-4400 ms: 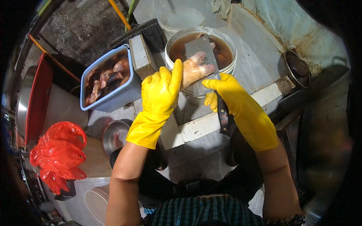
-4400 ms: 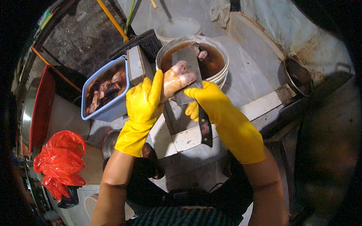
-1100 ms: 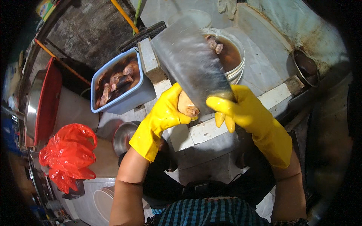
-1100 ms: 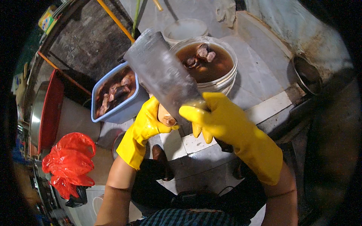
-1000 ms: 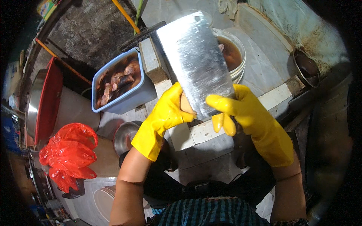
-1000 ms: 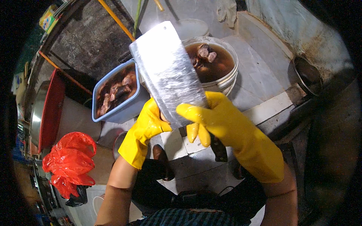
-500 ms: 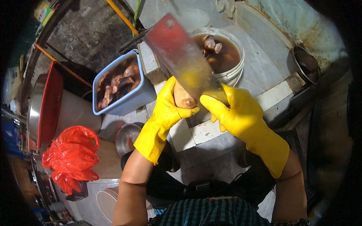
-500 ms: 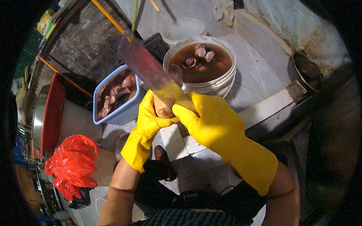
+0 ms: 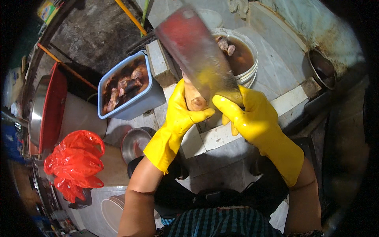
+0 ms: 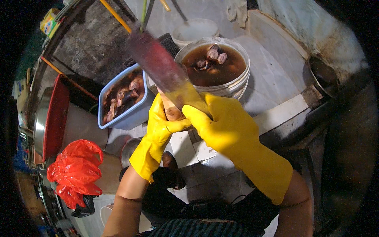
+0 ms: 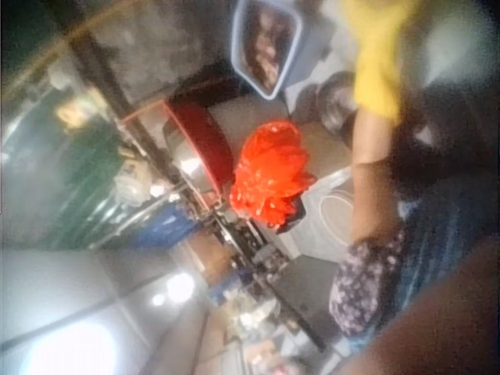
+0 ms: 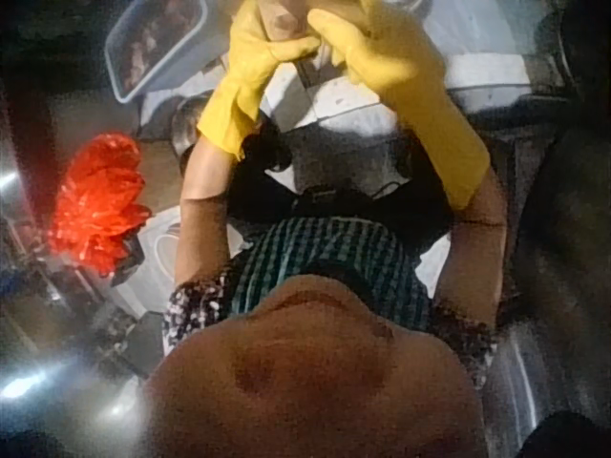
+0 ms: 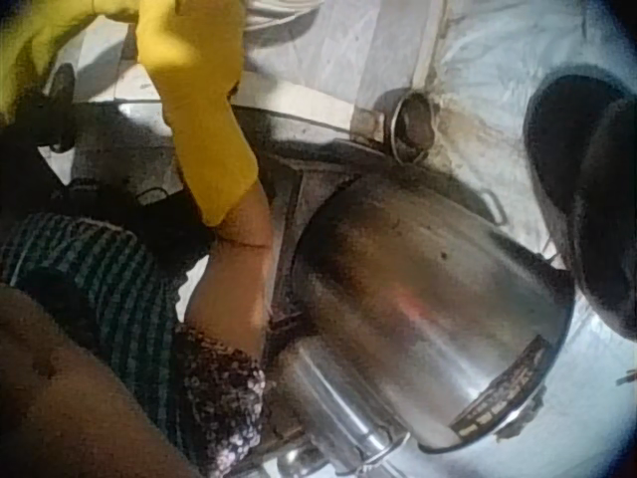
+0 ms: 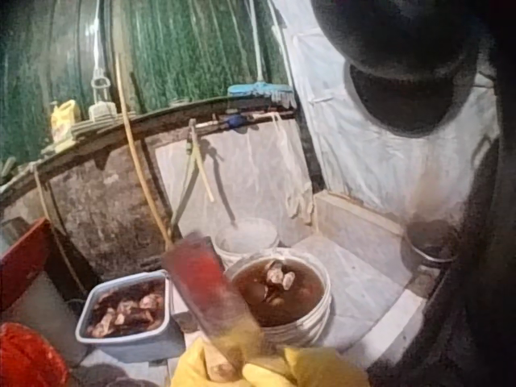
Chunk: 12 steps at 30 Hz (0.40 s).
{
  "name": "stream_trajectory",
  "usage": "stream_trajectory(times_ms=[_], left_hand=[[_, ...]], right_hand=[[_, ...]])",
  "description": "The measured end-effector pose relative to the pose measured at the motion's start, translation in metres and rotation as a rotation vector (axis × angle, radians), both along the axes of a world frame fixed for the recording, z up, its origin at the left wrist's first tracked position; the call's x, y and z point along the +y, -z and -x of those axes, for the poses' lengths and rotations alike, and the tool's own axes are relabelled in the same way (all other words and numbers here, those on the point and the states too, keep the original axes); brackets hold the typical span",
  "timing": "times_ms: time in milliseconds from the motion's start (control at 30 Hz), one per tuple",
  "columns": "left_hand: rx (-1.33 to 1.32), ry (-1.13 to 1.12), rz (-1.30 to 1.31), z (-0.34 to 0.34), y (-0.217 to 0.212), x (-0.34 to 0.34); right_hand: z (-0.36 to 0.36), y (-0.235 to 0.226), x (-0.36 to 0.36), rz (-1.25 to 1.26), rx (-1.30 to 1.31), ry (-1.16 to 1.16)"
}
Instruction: The person scrapes and cleans pig trotters using a cleaver while wearing yellow gloves. They move the trotters between buckets of liquid and scrub them with a pad.
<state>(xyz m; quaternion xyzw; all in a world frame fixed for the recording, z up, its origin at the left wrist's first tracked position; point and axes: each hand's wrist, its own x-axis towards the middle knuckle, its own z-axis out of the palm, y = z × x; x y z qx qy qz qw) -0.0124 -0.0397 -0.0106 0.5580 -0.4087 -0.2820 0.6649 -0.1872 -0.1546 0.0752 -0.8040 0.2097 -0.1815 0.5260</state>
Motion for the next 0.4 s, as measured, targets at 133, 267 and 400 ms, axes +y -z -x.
stream_trajectory(times_ms=[133, 267, 400], left_hand=[[0.090, -0.036, 0.053, 0.001, 0.005, -0.004], [0.321, 0.084, 0.045, 0.008, -0.015, -0.008], [0.193, 0.040, 0.034, 0.010, -0.009, -0.008]], right_hand=[[0.001, -0.008, -0.002, -0.577, 0.010, -0.004], [0.000, -0.004, -0.003, -0.303, -0.082, 0.088], [-0.004, 0.005, 0.000, -0.106, -0.087, 0.079]])
